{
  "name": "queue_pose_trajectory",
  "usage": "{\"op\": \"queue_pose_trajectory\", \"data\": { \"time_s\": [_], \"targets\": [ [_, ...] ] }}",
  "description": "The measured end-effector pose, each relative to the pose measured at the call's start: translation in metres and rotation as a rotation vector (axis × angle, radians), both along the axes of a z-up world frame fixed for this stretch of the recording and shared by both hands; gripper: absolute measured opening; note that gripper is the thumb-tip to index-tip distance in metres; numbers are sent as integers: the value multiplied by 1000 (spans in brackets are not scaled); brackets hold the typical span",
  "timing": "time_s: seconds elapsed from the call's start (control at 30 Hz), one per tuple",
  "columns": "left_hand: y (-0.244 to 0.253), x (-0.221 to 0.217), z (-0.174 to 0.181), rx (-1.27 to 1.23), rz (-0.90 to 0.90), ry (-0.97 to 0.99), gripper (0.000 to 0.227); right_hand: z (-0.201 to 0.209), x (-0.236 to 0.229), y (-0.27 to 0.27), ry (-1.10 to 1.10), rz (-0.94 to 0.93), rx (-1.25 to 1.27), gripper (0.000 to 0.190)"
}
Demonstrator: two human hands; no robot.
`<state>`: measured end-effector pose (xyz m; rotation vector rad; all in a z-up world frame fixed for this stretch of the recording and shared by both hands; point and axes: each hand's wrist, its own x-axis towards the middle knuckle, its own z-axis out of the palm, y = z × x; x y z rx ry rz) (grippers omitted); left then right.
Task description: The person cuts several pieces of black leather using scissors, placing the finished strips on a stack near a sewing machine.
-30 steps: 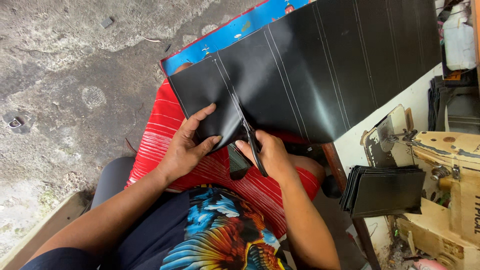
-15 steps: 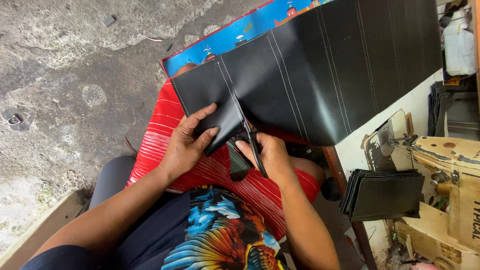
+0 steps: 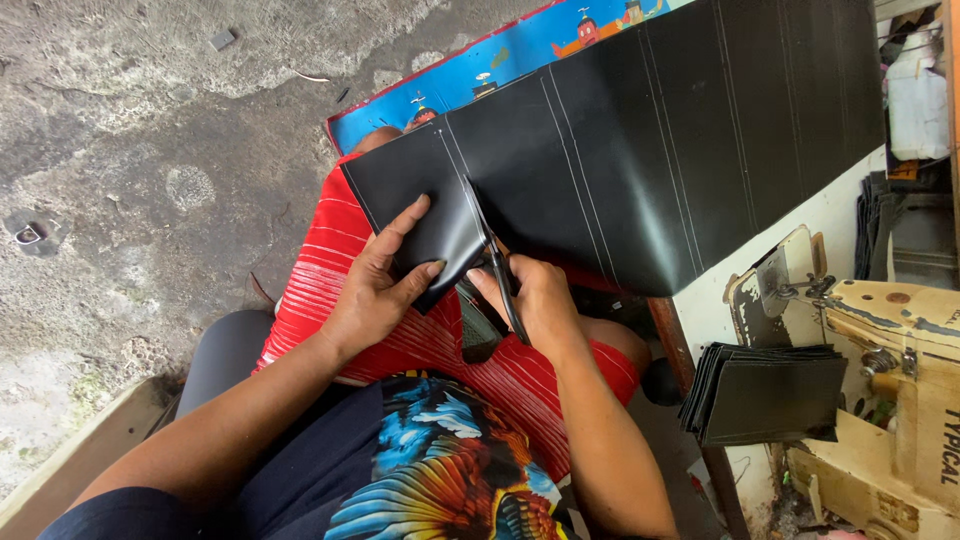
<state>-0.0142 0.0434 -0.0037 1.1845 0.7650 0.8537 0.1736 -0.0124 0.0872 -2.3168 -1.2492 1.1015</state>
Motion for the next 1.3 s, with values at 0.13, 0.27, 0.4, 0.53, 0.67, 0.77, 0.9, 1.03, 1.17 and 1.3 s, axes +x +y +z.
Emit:
{"op": "queue_pose_trajectory", "data": {
  "time_s": [0.13, 0.27, 0.4, 0.53, 0.67, 0.77, 0.9, 1.03, 1.17, 1.3],
  "targets": [
    [1, 0, 5, -16, 7, -12, 67, -5, 1, -3, 11, -29, -21, 49],
    [0, -3, 0, -46, -13, -18, 67, -12, 2, 8, 35, -15, -1, 52],
    [-1, -3, -2, -53, -11, -23, 68, 6, -4, 33, 47, 46, 27, 56],
    [1, -5, 2, -71, -6, -35, 67, 6, -7, 35, 23, 62, -5, 58],
    [1, -5, 3, -73, -14, -36, 67, 8, -9, 37, -18, 48, -23, 58],
    [2, -6, 4, -67, -12, -38, 66, 3, -8, 31, -3, 23, -36, 55],
    [0, -7, 1, -70, -6, -35, 67, 7, -14, 30, 7, -2, -54, 56],
    [-2, -6, -1, -65, -9, -47, 68, -7, -4, 41, 43, 19, -43, 59],
    [-4, -4, -1, -76, 5, -65, 67, -5, -9, 51, 53, 87, -39, 63],
    [-3, -5, -1, -72, 12, -65, 67, 3, -15, 58, 52, 89, -47, 63]
  ]
}}
